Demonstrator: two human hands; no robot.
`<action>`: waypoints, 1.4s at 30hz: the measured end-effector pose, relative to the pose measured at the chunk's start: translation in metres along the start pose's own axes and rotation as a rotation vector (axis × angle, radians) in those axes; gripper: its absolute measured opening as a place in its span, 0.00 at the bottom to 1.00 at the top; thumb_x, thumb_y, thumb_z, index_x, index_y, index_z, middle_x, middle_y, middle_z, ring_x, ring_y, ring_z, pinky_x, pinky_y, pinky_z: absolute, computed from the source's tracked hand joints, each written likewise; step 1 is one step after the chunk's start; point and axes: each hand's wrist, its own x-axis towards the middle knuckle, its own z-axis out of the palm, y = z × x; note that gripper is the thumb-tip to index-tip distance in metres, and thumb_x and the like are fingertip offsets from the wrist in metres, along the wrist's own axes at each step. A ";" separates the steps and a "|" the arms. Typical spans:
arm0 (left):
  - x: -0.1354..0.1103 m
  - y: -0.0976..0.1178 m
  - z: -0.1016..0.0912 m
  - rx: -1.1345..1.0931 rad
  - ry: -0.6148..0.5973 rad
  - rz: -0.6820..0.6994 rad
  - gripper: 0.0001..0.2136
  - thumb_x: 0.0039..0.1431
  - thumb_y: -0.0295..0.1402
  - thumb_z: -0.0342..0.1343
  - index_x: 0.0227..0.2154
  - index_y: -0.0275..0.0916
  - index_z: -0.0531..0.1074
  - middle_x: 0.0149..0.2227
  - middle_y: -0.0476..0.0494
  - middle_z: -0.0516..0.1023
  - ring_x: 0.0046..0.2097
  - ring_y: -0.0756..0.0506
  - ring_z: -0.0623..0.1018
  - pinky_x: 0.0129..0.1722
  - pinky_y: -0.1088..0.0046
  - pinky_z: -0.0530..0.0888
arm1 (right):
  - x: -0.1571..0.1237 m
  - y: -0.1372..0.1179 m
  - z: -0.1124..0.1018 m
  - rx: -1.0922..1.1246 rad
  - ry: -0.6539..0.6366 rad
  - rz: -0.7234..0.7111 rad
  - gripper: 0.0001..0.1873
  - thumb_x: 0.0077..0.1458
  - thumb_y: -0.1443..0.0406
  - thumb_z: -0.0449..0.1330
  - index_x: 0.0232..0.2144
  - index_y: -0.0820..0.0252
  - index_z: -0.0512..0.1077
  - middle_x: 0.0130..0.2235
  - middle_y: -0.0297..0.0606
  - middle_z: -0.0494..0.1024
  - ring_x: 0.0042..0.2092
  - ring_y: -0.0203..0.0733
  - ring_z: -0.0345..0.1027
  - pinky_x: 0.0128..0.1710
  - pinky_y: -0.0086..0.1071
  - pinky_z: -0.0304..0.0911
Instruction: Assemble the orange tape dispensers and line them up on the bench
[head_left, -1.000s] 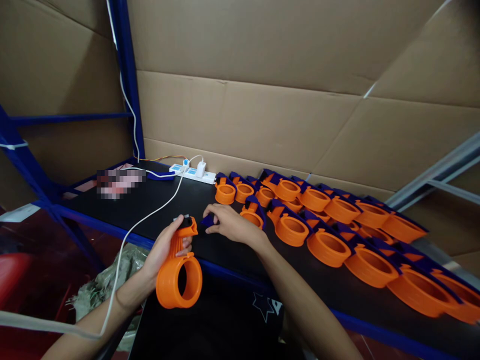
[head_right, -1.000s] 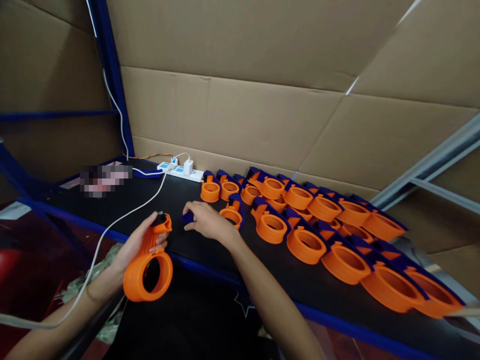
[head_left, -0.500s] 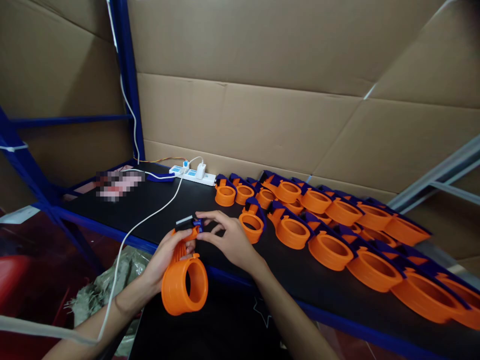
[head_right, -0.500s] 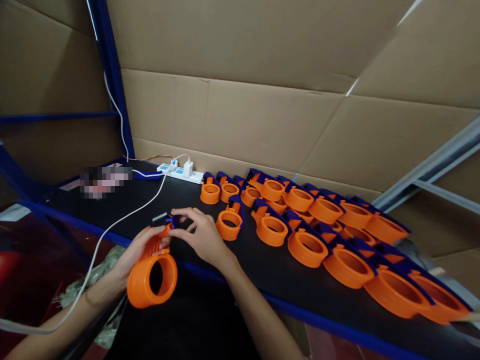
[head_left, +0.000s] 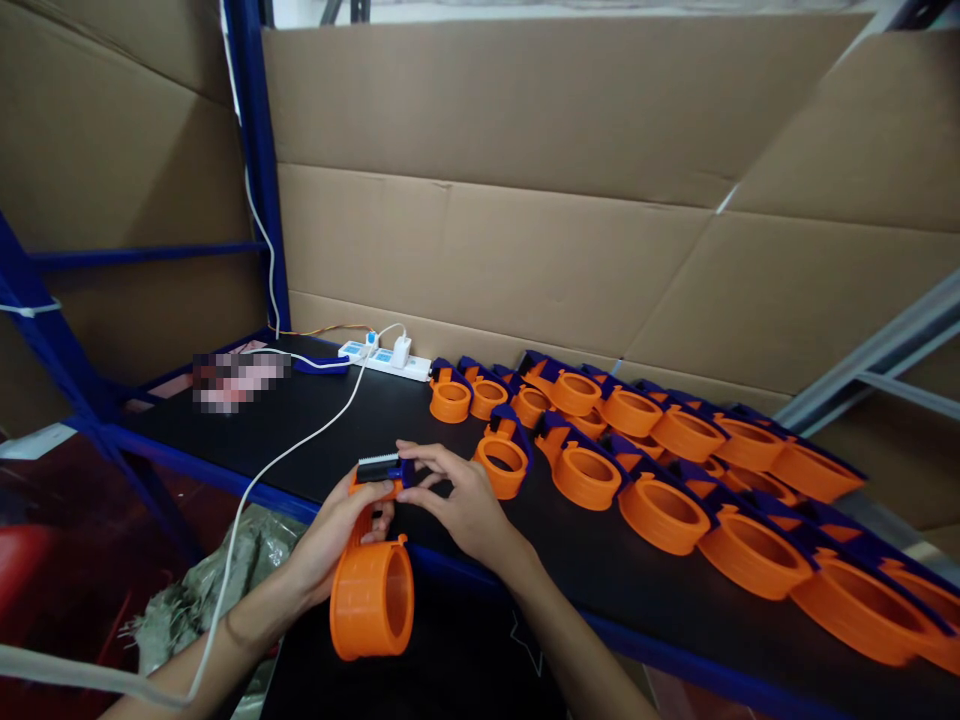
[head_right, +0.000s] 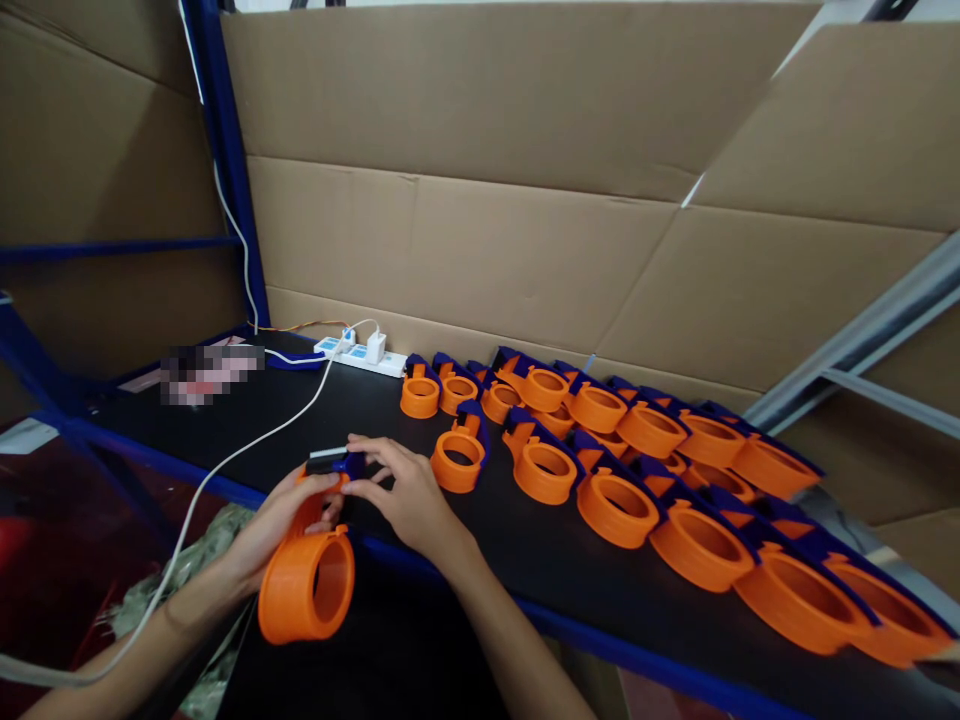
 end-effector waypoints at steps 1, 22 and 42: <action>0.000 0.000 0.000 0.010 -0.002 -0.001 0.11 0.56 0.32 0.63 0.41 0.38 0.71 0.24 0.51 0.71 0.22 0.55 0.65 0.21 0.83 0.59 | -0.001 0.000 0.000 0.008 -0.001 0.010 0.19 0.55 0.62 0.67 0.50 0.51 0.74 0.58 0.40 0.76 0.49 0.43 0.75 0.46 0.38 0.75; 0.004 0.000 0.002 0.105 -0.048 -0.011 0.07 0.56 0.30 0.62 0.37 0.38 0.73 0.18 0.55 0.68 0.19 0.55 0.60 0.20 0.81 0.57 | -0.008 0.000 0.000 0.020 0.000 0.051 0.18 0.53 0.61 0.70 0.44 0.53 0.69 0.57 0.41 0.77 0.51 0.45 0.76 0.48 0.40 0.72; 0.004 -0.003 -0.007 -0.234 -0.161 0.169 0.09 0.54 0.26 0.66 0.39 0.37 0.80 0.44 0.39 0.84 0.49 0.37 0.82 0.58 0.56 0.73 | -0.045 -0.056 -0.029 -0.156 -0.026 0.009 0.16 0.65 0.63 0.59 0.54 0.45 0.72 0.55 0.34 0.77 0.54 0.41 0.73 0.52 0.36 0.71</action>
